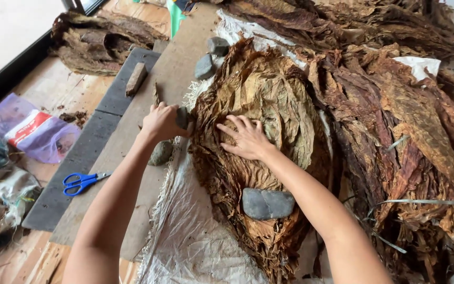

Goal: The person spreads and arranges large, dried brown leaves on a white sack laid over a wooden table. They repeatedly place smooth stones on top of the leaves to weigh them down, adjusting the leaves and stones by hand.

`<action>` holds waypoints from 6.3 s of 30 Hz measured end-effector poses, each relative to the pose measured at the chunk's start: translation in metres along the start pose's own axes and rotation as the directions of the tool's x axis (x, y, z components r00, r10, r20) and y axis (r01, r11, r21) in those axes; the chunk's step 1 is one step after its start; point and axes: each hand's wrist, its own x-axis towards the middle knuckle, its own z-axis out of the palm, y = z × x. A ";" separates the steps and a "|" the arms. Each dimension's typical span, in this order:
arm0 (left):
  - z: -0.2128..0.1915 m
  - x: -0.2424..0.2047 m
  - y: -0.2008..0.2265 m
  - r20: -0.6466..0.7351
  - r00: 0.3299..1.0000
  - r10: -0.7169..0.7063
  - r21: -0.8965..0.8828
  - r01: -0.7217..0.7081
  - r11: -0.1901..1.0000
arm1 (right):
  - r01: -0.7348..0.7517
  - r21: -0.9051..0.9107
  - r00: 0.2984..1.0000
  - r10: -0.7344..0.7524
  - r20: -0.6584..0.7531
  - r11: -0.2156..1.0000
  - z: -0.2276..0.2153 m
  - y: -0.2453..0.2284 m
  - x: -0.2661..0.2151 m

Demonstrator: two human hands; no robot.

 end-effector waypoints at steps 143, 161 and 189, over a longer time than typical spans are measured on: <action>-0.035 -0.138 0.122 -0.151 0.968 0.202 -0.122 -0.221 0.968 | -0.177 0.924 0.506 0.836 -0.210 0.340 0.129 0.172 -0.245; 0.180 -0.001 0.357 0.285 0.514 0.809 0.066 -0.852 0.519 | -0.274 0.917 0.498 0.858 -0.124 0.291 0.083 0.157 -0.261; 0.088 0.498 0.065 -0.430 0.903 0.031 -0.160 -0.110 0.981 | -0.349 0.895 0.919 0.291 0.267 0.278 -0.011 0.211 0.104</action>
